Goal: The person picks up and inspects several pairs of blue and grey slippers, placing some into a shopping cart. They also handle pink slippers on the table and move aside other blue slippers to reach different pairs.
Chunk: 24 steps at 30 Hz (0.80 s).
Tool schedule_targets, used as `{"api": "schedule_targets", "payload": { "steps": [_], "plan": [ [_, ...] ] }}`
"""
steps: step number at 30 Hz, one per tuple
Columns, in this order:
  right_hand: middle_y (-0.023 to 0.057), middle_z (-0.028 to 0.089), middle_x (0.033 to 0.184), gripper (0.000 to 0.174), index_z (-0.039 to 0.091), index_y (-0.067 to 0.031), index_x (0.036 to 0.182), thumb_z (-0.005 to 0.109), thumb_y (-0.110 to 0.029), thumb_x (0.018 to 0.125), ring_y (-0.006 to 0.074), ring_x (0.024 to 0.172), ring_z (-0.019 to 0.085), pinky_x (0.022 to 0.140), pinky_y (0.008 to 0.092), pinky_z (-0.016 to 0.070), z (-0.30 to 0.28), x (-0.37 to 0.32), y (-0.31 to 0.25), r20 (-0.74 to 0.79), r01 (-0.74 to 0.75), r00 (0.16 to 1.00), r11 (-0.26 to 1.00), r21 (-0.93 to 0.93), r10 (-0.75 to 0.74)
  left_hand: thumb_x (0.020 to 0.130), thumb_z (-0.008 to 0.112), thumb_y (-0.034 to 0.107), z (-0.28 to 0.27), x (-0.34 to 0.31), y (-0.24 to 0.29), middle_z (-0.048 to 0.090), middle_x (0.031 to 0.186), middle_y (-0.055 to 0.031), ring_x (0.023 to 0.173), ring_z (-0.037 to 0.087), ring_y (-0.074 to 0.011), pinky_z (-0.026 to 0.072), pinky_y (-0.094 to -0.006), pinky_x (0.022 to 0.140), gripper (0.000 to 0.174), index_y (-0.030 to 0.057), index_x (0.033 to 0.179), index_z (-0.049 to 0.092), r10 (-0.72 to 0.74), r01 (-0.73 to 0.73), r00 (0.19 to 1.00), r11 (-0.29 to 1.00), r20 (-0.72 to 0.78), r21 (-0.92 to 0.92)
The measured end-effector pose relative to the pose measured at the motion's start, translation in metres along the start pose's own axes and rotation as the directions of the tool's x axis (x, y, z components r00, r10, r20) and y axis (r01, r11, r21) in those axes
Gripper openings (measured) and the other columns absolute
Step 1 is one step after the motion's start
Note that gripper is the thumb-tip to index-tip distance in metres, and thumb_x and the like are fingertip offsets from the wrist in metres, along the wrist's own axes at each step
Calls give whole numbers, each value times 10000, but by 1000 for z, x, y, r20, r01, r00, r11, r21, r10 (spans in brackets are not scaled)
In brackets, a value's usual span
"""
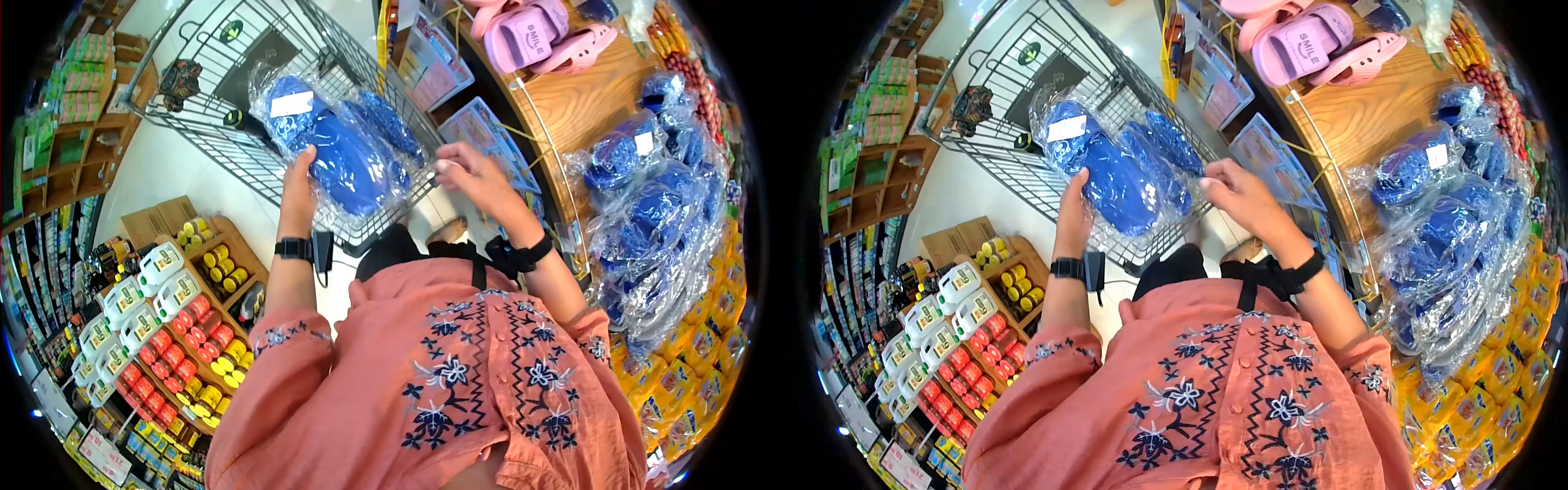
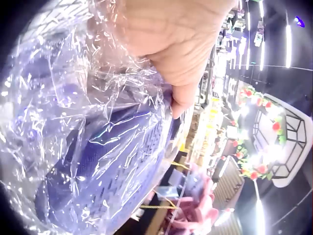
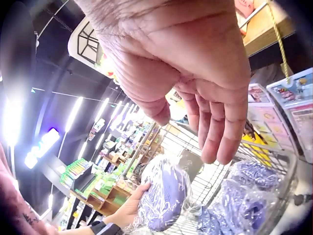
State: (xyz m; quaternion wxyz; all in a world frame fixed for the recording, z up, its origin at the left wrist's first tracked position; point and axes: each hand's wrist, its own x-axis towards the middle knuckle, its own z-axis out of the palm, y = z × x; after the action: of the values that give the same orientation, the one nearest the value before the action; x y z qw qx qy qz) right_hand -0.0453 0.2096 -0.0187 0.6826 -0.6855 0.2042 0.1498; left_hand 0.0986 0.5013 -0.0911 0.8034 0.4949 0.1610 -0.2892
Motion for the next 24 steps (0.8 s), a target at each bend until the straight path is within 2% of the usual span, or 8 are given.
{"api": "schedule_targets", "payload": {
  "steps": [2,5,8,12,15,18,21,24],
  "plan": [
    [191,619,1254,650,479,40,1393,670,-412,967,244,1158,620,977,361,507,10,11,-9,-22,127,992,992,-28,-127,976,637,232,20,-11,-2,694,1177,-121,1062,688,-228,562,-363,942,414,-41,1284,595,-12,14,997,999,72,-29],
    [234,574,1327,863,402,51,1468,723,-522,909,280,1259,558,1053,384,459,17,18,-29,10,106,994,994,12,-106,990,620,247,71,-45,3,680,1214,-124,1075,682,-214,557,-352,948,422,-38,1299,587,-11,34,973,995,229,-97],
    [219,583,1326,903,405,41,1477,757,-536,879,253,1227,572,1045,369,463,17,28,-21,38,150,988,989,15,-151,1027,543,305,91,-57,-6,675,1228,-105,1123,665,-212,528,-378,1004,451,-21,1337,562,-38,35,954,999,296,18],
    [111,638,1251,674,470,26,1417,778,-277,899,172,1125,613,987,322,502,12,4,-34,55,195,974,935,297,-220,996,626,239,117,-70,-14,621,1309,-117,1145,627,-199,510,-344,995,503,-30,1401,497,7,-28,941,998,338,55],
    [96,653,1204,608,488,20,1390,759,-218,901,156,1056,636,940,309,528,4,-14,-35,-79,296,955,913,282,-285,1005,638,267,123,-69,-15,603,1327,-108,1186,596,-204,486,-357,1010,548,-14,1439,455,-28,-29,922,989,385,142],
    [136,679,1178,635,488,27,1387,764,-251,887,195,1027,679,913,323,537,-9,-27,-38,-140,320,944,933,166,-299,1061,536,385,131,-67,-17,594,1360,-116,1193,611,-214,503,-381,1004,563,2,1462,433,29,-126,902,972,431,199],
    [208,687,1160,690,480,47,1385,767,-288,853,299,979,717,881,374,552,-14,-32,-32,-265,422,838,874,-239,-477,1082,469,443,157,-83,-13,545,1432,-131,1250,585,-224,489,-403,1023,599,53,1522,359,76,-174,873,972,482,161],
    [259,661,1168,767,462,70,1399,765,-334,822,395,1002,689,876,436,547,-3,-64,-66,-282,322,716,661,-677,-638,1083,442,485,175,-80,-23,528,1455,-124,1305,549,-234,454,-427,1080,634,50,1533,340,82,-106,791,994,606,4]
  ]
}}
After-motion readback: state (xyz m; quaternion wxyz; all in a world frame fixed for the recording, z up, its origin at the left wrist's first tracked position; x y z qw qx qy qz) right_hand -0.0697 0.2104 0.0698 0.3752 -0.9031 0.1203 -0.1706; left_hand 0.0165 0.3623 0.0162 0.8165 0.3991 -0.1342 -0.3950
